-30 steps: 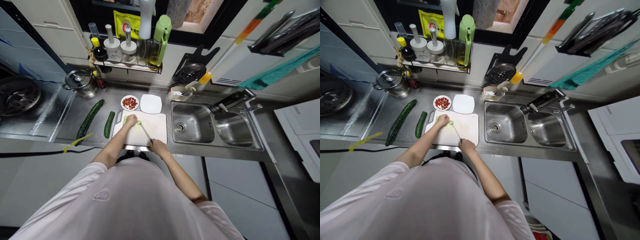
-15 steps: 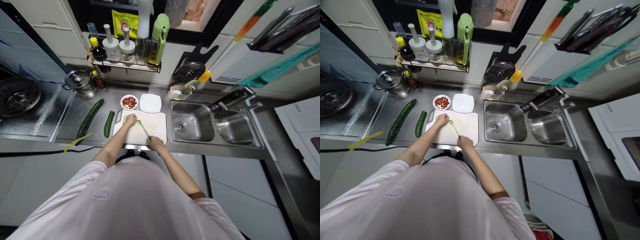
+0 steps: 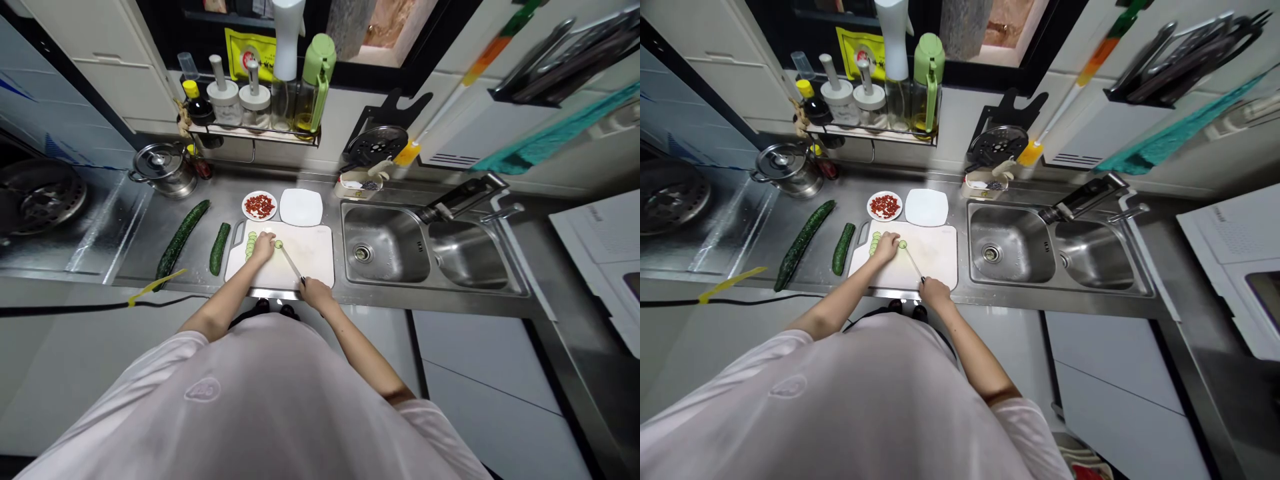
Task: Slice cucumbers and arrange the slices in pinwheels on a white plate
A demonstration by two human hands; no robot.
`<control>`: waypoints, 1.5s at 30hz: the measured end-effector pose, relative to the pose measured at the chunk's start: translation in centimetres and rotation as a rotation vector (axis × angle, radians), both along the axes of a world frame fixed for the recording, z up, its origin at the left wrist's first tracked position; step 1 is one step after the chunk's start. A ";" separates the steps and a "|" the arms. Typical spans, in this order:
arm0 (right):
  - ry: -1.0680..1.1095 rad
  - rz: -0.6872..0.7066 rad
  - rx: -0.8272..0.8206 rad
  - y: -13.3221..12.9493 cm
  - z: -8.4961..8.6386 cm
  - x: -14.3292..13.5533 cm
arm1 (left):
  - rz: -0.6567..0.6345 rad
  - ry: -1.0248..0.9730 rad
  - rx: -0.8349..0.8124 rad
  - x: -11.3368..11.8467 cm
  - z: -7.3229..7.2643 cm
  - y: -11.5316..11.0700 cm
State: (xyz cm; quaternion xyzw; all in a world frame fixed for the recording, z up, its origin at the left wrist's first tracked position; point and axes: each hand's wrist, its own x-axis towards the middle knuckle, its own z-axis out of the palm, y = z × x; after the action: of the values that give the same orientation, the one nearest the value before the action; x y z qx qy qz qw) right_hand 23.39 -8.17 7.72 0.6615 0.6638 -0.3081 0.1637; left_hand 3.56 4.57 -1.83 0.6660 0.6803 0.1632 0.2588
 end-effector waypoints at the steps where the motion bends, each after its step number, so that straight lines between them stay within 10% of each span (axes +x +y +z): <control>1: -0.001 0.000 0.002 -0.2 0.0 0.1 | -0.008 0.004 0.009 0.1 0.0 -0.2; 18: 0.068 -0.095 0.074 -2.7 -0.5 1.3 | -0.016 0.051 0.022 1.1 1.4 -0.9; 31: 0.078 -0.199 0.135 -2.3 -1.4 2.4 | 0.204 -0.362 -0.067 1.4 1.7 -4.4; 45: 0.186 -0.403 0.160 -1.6 -2.8 4.8 | 0.429 -0.205 -0.052 -5.9 2.3 -11.1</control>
State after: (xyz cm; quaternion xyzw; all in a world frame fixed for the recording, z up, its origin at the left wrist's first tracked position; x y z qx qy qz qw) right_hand 28.24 -9.76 4.93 0.7604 0.5527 -0.3405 -0.0160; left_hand -2.31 -6.49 0.45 0.4795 0.7803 0.2634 0.3030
